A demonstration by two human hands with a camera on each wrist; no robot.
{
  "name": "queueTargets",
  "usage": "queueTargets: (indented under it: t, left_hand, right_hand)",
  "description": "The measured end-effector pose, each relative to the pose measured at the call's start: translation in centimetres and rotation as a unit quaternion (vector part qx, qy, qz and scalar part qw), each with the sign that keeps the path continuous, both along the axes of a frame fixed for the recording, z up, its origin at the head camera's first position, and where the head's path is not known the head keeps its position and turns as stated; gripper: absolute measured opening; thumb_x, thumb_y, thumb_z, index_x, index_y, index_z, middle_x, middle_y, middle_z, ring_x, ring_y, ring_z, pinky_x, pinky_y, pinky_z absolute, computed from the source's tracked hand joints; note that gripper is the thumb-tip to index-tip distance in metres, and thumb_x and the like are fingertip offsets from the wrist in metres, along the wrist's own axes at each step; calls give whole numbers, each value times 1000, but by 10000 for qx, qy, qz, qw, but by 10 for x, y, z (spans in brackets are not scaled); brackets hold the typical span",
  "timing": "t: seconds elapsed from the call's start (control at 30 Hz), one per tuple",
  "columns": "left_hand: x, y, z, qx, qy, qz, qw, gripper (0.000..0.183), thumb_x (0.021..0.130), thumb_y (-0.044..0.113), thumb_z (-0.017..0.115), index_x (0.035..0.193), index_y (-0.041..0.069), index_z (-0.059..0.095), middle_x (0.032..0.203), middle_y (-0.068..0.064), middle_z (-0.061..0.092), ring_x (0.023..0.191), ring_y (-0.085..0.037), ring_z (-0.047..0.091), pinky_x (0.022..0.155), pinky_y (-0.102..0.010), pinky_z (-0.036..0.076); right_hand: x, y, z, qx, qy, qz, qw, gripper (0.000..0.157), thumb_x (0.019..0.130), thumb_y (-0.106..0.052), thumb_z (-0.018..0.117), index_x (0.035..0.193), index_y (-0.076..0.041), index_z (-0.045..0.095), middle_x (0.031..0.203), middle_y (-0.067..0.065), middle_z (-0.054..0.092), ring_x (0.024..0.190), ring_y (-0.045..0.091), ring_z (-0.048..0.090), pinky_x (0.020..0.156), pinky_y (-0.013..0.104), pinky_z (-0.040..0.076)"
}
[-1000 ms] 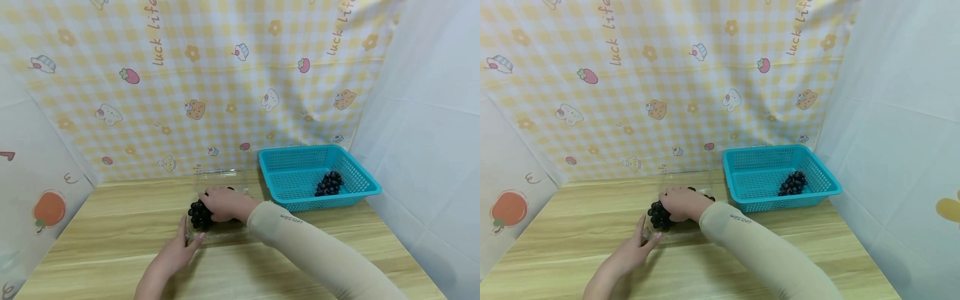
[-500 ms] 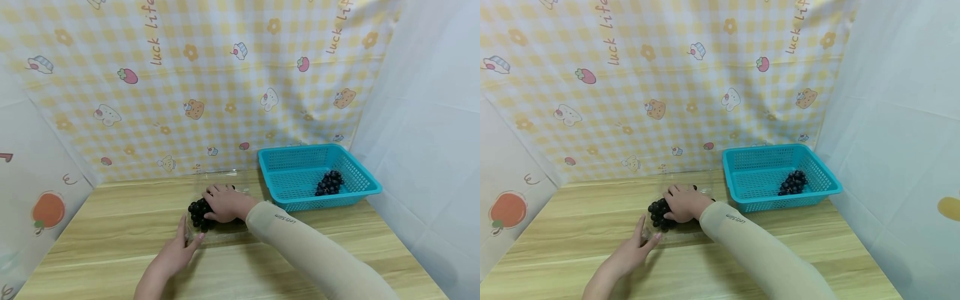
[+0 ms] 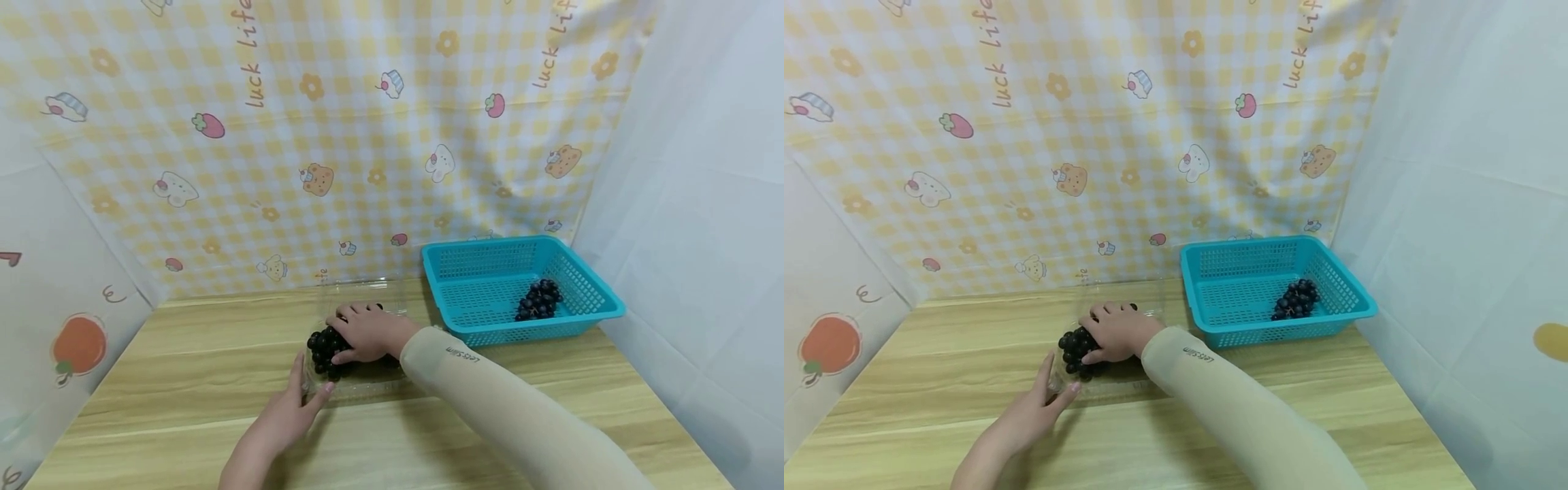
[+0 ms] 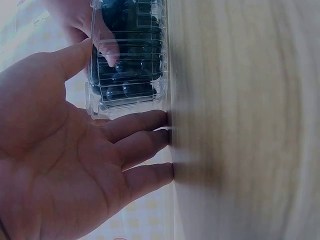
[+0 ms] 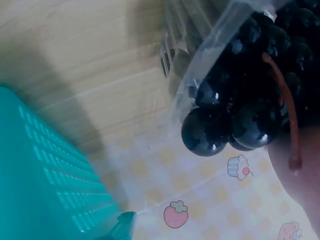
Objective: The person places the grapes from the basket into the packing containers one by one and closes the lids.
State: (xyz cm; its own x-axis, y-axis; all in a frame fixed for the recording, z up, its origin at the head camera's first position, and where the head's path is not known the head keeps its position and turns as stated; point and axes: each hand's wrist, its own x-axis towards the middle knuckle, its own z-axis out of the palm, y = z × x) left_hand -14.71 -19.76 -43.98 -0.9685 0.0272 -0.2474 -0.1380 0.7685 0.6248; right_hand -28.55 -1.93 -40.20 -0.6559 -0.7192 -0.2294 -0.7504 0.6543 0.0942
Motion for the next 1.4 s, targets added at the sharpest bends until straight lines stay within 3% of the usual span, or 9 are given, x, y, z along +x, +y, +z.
queueTargets:
  t: [0.17, 0.27, 0.43, 0.67, 0.83, 1.03, 1.1, 1.27, 1.4]
  left_hand:
    - [1, 0, -1, 8, 46, 6, 10000, 105, 106, 64, 51, 170, 3, -4, 154, -42, 47, 136, -66, 50, 112, -77, 42]
    - [1, 0, -2, -12, 78, 15, 10000, 105, 105, 66, 51, 170, 3, -3, 154, -42, 47, 135, -66, 50, 111, -77, 42]
    - [1, 0, -1, -55, 125, 32, 9999, 105, 105, 66, 50, 171, 5, -4, 153, -42, 48, 133, -67, 52, 111, -77, 42]
    - [1, 0, 0, -50, 182, 13, 9998, 105, 106, 65, 51, 170, 4, -4, 154, -43, 45, 133, -68, 51, 113, -77, 42]
    - [3, 0, 0, 7, 190, 22, 9998, 104, 106, 64, 52, 170, 3, -4, 153, -43, 46, 133, -67, 52, 113, -76, 42]
    - [4, 1, 0, 60, 144, 34, 9999, 104, 106, 64, 52, 171, 4, -4, 154, -44, 45, 134, -68, 50, 113, -77, 41]
    - [5, 1, 1, 65, 128, 28, 9999, 104, 106, 64, 51, 170, 4, -4, 154, -44, 45, 133, -68, 50, 112, -78, 41]
    - [5, 2, 3, 35, 141, 19, 9999, 104, 106, 64, 50, 170, 4, -4, 154, -43, 45, 132, -68, 52, 112, -77, 42]
    - [6, 2, 3, 26, 165, 26, 9999, 104, 106, 64, 51, 170, 3, -4, 154, -43, 45, 132, -68, 52, 113, -77, 42]
  right_hand:
    - [3, 4, -1, 36, 122, -422, 9990, 87, 97, -86, 40, 170, -43, 19, 178, 4, 28, 164, 31, 30, 129, 65, 32]
    - [6, 8, 8, 50, 163, -728, 9972, 89, 93, -90, 42, 169, -48, 20, 177, 11, 29, 163, 36, 31, 129, 62, 34]
    - [11, 17, 31, 665, 309, -1050, 9918, 103, 86, -95, 46, 168, -34, 32, 172, 11, 39, 156, 33, 45, 124, 49, 45]
    - [18, 32, 48, 1356, 710, -745, 9854, 119, 75, -99, 58, 163, -19, 44, 159, 7, 54, 141, 23, 58, 110, 40, 58]
    - [20, 37, 48, 1197, 644, -803, 9875, 112, 75, -91, 69, 153, -12, 53, 144, 9, 62, 119, 20, 65, 96, 38, 64]
    - [17, 38, 45, 653, 219, -953, 9931, 86, 75, -82, 78, 126, -14, 67, 116, 1, 73, 88, 13, 67, 73, 34, 64]
    - [16, 38, 42, 513, 104, -984, 9938, 86, 75, -80, 80, 130, -15, 65, 117, -2, 74, 91, 12, 70, 76, 34, 64]
    - [17, 38, 36, 361, -75, -1036, 9939, 102, 77, -75, 83, 158, -23, 48, 144, 4, 67, 122, 20, 70, 98, 41, 63]
    - [20, 41, 34, 206, -320, -1197, 9921, 105, 80, -73, 82, 165, -27, 39, 154, 9, 59, 134, 26, 65, 107, 46, 60]
